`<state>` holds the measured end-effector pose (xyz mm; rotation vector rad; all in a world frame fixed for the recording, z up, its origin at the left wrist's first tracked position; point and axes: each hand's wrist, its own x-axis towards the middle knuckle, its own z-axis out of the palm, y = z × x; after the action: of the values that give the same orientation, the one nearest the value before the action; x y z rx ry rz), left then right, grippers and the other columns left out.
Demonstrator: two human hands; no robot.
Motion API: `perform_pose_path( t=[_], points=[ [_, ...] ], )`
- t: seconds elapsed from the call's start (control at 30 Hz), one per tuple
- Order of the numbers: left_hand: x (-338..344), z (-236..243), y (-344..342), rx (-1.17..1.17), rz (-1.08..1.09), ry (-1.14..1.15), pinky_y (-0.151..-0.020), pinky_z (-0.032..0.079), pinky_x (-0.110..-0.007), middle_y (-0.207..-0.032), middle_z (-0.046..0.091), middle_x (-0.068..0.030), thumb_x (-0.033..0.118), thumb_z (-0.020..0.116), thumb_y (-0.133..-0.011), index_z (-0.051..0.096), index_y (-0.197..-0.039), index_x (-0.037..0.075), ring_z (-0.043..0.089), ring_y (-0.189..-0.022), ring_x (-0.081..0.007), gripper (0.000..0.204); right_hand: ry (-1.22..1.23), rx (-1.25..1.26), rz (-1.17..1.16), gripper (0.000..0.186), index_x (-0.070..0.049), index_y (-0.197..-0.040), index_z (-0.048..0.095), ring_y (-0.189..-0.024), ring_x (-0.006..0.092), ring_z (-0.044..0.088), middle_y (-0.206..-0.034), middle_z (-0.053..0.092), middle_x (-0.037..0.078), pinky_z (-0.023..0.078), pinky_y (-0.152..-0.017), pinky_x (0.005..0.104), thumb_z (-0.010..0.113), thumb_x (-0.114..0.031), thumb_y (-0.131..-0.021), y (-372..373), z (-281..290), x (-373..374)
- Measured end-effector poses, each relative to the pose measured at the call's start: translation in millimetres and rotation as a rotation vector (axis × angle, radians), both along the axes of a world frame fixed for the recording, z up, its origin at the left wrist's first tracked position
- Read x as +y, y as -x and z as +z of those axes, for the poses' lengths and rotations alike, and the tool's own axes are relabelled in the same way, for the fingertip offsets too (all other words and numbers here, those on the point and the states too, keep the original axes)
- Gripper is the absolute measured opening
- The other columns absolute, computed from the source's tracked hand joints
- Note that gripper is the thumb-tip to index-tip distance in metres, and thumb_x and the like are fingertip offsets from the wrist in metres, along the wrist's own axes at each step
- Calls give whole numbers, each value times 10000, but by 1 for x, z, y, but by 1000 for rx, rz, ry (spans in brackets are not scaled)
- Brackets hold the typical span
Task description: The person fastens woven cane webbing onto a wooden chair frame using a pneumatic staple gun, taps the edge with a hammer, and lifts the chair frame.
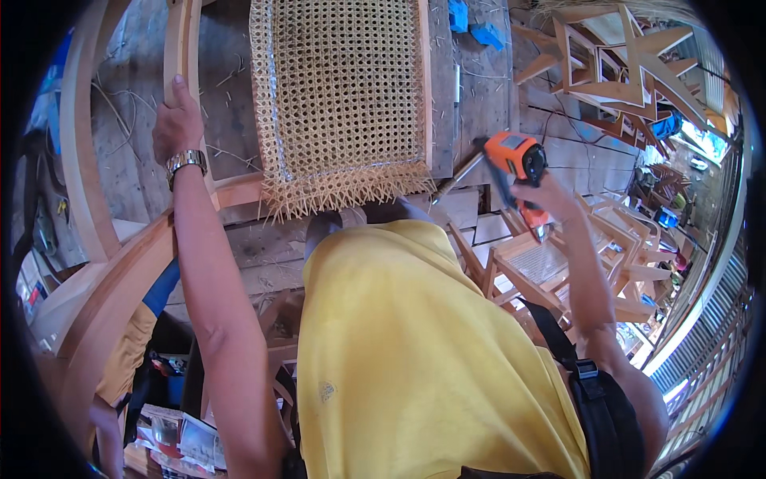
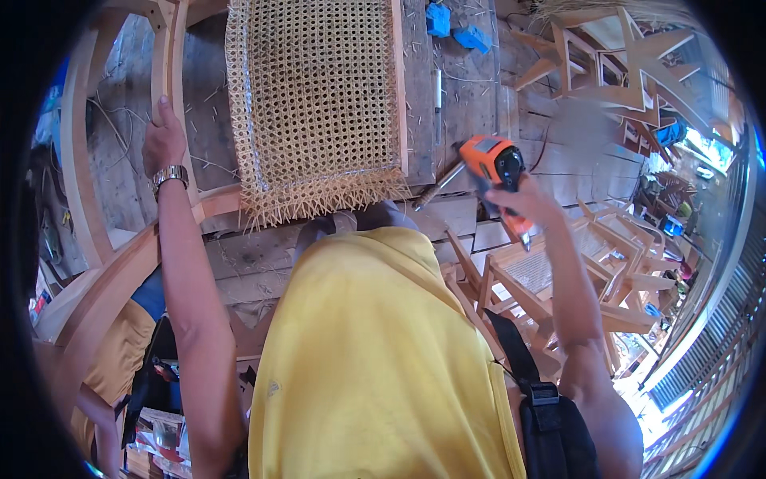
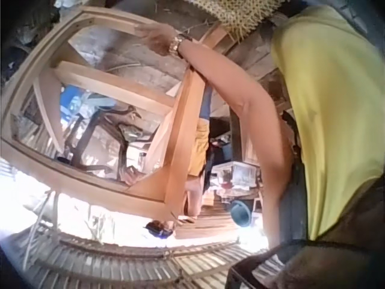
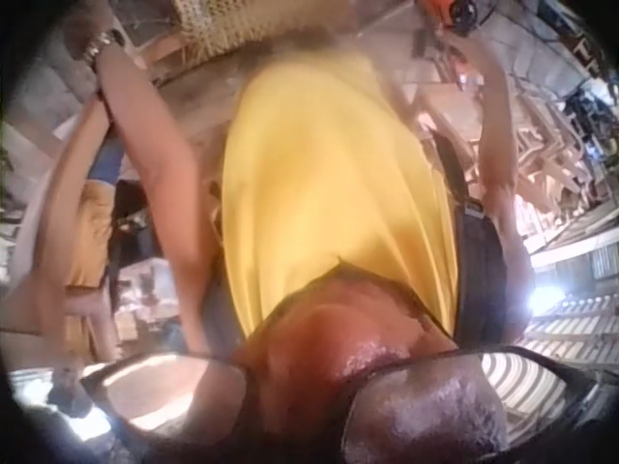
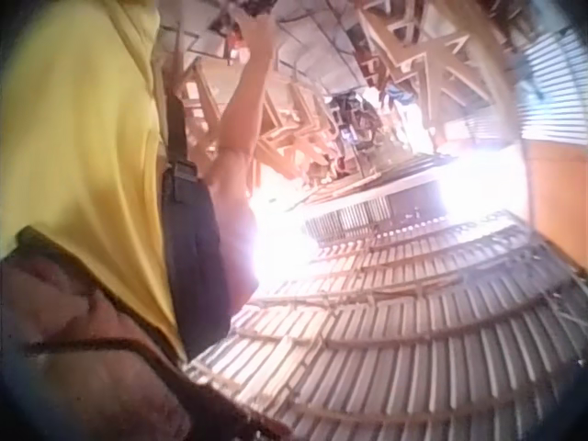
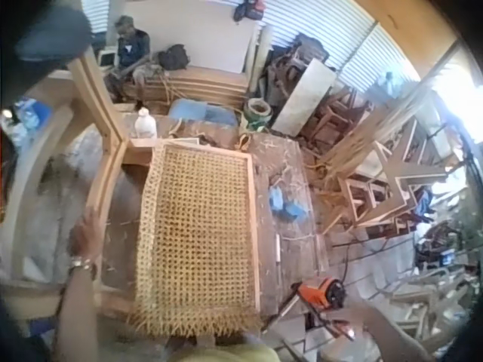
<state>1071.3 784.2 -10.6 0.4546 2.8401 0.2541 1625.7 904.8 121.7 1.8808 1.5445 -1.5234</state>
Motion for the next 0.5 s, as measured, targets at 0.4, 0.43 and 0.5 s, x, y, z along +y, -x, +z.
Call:
perform_pose_path(
  t=[0.4, 0.43, 0.5],
  points=[
    [12, -4, -2, 60, -33, 4, -876, 462, -514, -1124, 637, -248, 777, 236, -833, 656, -1127, 45, 591, -1075, -426, 894, -903, -23, 807, 690, -127, -1411, 413, -1115, 328, 564, -1215, 583, 141, 444, -917, 412, 656, -36, -772, -83, -163, 106],
    [6, -2, 0, 38, -37, 29, -901, 450, -508, -1145, 622, -258, 760, 223, -849, 634, -1160, 29, 575, -1099, -427, 894, -831, -175, 812, 760, -175, -1453, 349, -1059, 335, 580, -1158, 590, 148, 447, -894, 428, 652, -39, -770, -62, -160, 105],
    [6, 2, -2, 10, -58, 31, -926, 439, -501, -1165, 608, -268, 743, 211, -866, 612, -1192, 13, 558, -1122, -428, 895, -770, -347, 797, 834, -224, -1496, 286, -1004, 341, 595, -1101, 597, 154, 449, -871, 445, 648, -41, -767, -36, -161, 106]
  ],
)
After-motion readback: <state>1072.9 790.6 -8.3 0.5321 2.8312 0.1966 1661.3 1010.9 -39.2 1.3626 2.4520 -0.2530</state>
